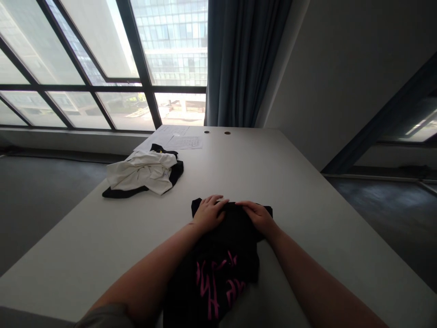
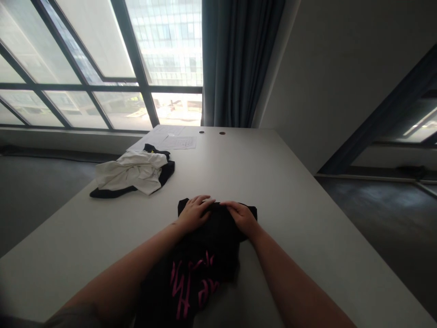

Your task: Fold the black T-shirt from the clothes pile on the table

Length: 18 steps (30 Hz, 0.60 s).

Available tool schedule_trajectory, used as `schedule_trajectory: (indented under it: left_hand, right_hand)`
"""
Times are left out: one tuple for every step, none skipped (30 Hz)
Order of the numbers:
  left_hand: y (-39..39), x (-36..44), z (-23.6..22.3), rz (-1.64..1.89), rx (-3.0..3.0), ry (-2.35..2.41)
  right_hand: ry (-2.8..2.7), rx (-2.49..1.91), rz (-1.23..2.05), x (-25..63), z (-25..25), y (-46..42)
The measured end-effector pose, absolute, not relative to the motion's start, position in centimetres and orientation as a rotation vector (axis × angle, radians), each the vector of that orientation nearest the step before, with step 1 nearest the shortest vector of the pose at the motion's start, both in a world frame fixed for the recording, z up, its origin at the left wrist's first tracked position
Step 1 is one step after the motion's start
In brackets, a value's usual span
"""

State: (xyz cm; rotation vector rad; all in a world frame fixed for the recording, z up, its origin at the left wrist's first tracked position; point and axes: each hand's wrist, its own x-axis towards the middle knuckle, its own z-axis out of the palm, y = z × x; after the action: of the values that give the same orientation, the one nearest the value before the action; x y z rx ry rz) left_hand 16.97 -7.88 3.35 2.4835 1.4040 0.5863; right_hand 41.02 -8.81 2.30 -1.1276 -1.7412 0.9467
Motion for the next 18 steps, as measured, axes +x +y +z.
schedule_trajectory:
  left_hand:
    - [-7.7,16.8,3.3,0.564,2.490,1.318]
    - [-7.7,16.5,3.3,0.545,2.487,1.250]
    - [-7.7,16.3,3.3,0.536,2.475,1.207]
    - [-7.7,16.1,3.3,0.540,2.457,1.193]
    - [-7.7,15.9,3.2,0.548,2.434,1.201]
    - [-7.8,15.7,3.2,0.555,2.409,1.225]
    - [-7.9,15.6,3.2,0.555,2.386,1.253]
    - [-8.0,15.5,3.1,0.551,2.367,1.275]
    - [-8.1,15.4,3.1,0.548,2.354,1.289]
    - [-8.2,15.3,3.2,0.551,2.347,1.298]
    - [-8.2,15.1,3.2,0.565,2.347,1.302]
    - [-8.2,14.9,3.3,0.591,2.354,1.310]
    - [-8.1,14.6,3.5,0.623,2.370,1.322]
    - [-8.0,14.3,3.7,0.662,2.391,1.348]
    - [-7.9,14.0,3.9,0.704,2.413,1.393]
    - [-7.7,13.6,4.1,0.742,2.430,1.458]
    - [-7.5,13.2,4.3,0.772,2.439,1.544]
    - [-7.3,12.8,4.4,0.790,2.437,1.642]
  right_hand:
    - [-1.711,-1.137,0.936,41.1,2.3,-8.9]
    - [-1.687,-1.148,0.927,41.2,2.3,-8.9]
    - [-1.671,-1.160,0.918,41.3,2.3,-9.0]
    - [-1.660,-1.173,0.907,41.3,2.3,-9.0]
    - [-1.653,-1.186,0.896,41.3,2.2,-9.1]
    - [-1.648,-1.196,0.884,41.2,2.2,-9.1]
    - [-1.645,-1.205,0.866,41.2,2.1,-9.1]
    - [-1.651,-1.214,0.841,41.1,2.0,-9.2]
    - [-1.672,-1.221,0.808,41.1,2.0,-9.2]
    - [-1.711,-1.224,0.759,41.1,2.0,-9.2]
    - [-1.767,-1.227,0.691,41.1,2.0,-9.2]
    - [-1.833,-1.233,0.604,41.2,2.1,-9.2]
    - [-1.900,-1.239,0.508,41.3,2.2,-9.2]
    - [-1.959,-1.247,0.414,41.4,2.3,-9.1]
    - [-2.007,-1.257,0.335,41.5,2.3,-9.1]
    - [-2.044,-1.267,0.275,41.7,2.3,-9.0]
    - [-2.074,-1.275,0.238,41.8,2.2,-8.9]
    - [-2.099,-1.279,0.218,41.8,2.0,-8.8]
